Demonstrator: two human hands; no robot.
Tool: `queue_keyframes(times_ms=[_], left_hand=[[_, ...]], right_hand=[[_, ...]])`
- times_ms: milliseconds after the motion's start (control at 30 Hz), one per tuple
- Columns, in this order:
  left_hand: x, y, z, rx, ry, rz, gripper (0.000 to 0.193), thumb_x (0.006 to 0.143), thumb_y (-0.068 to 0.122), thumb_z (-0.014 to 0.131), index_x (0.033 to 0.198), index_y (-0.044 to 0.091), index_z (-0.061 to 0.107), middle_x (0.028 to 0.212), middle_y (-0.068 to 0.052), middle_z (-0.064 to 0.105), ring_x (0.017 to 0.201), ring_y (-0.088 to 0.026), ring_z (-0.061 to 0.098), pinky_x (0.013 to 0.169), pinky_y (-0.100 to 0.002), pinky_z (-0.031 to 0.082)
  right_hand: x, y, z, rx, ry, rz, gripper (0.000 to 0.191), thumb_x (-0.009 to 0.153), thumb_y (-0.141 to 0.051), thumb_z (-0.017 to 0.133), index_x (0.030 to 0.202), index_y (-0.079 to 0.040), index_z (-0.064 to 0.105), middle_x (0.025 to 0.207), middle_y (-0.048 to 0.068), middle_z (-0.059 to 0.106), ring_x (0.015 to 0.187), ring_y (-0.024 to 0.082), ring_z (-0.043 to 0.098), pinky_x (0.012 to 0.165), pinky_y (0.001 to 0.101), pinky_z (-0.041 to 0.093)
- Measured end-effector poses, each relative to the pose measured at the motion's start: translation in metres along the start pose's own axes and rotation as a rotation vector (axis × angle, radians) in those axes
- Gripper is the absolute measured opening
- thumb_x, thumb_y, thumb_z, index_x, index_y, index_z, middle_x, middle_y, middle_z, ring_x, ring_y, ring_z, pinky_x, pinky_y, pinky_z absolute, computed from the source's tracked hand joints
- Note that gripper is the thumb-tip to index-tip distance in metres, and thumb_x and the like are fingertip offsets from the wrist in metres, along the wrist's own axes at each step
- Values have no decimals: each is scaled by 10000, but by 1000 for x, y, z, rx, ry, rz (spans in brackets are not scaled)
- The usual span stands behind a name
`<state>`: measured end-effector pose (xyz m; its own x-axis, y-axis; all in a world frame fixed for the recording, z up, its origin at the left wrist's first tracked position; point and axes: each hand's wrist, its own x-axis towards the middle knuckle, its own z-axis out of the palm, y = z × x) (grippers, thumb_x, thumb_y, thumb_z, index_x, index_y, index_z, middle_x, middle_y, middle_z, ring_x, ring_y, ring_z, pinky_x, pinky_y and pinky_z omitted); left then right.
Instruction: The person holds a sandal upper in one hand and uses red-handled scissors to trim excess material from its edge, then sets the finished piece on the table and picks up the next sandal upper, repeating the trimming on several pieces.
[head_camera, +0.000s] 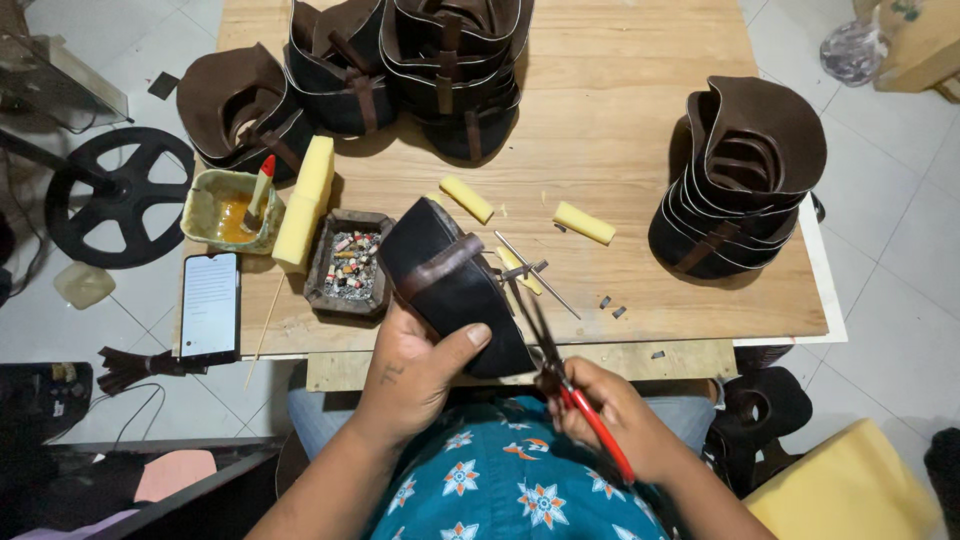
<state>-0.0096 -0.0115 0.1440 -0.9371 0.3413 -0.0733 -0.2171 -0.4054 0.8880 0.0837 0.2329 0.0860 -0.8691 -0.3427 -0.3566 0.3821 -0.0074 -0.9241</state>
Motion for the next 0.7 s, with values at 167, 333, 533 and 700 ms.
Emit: queue_keyframes(times_ms=[167, 333, 533, 700], left_hand=[[0, -10, -2, -27, 2, -53, 345, 901, -40, 678, 1236, -4, 599, 1111, -85, 718, 1003, -157, 695, 912, -349, 595], [-2, -13, -3, -58, 4, -54, 354, 912, -30, 680, 1253, 0, 588, 1123, -93, 709, 1010, -163, 686, 914, -355, 591], [-2, -13, -4, -108, -31, -47, 380, 920, -18, 690, 1280, 1, 572, 1153, -99, 696, 1050, -172, 676, 947, -361, 577], [-3, -10, -6, -72, -54, -67, 419, 916, -4, 692, 1313, 8, 561, 1179, -97, 695, 1071, -169, 674, 961, -359, 576]], right_hand=[[-5, 1, 3, 49, -20, 42, 593, 848, -476, 772, 1164, 15, 667, 835, -1, 584, 680, 69, 530, 607, 216, 459], [-6, 6, 5, 89, 26, 99, 671, 775, -529, 801, 1134, 28, 696, 747, -10, 566, 588, 76, 555, 522, 229, 476], [-11, 9, 4, 219, 13, 71, 618, 811, -482, 802, 1097, 60, 717, 722, -5, 564, 502, 63, 523, 437, 211, 446], [-14, 9, 6, 143, 57, 120, 583, 784, -451, 824, 1076, 42, 718, 701, 6, 571, 458, 73, 519, 407, 215, 426]])
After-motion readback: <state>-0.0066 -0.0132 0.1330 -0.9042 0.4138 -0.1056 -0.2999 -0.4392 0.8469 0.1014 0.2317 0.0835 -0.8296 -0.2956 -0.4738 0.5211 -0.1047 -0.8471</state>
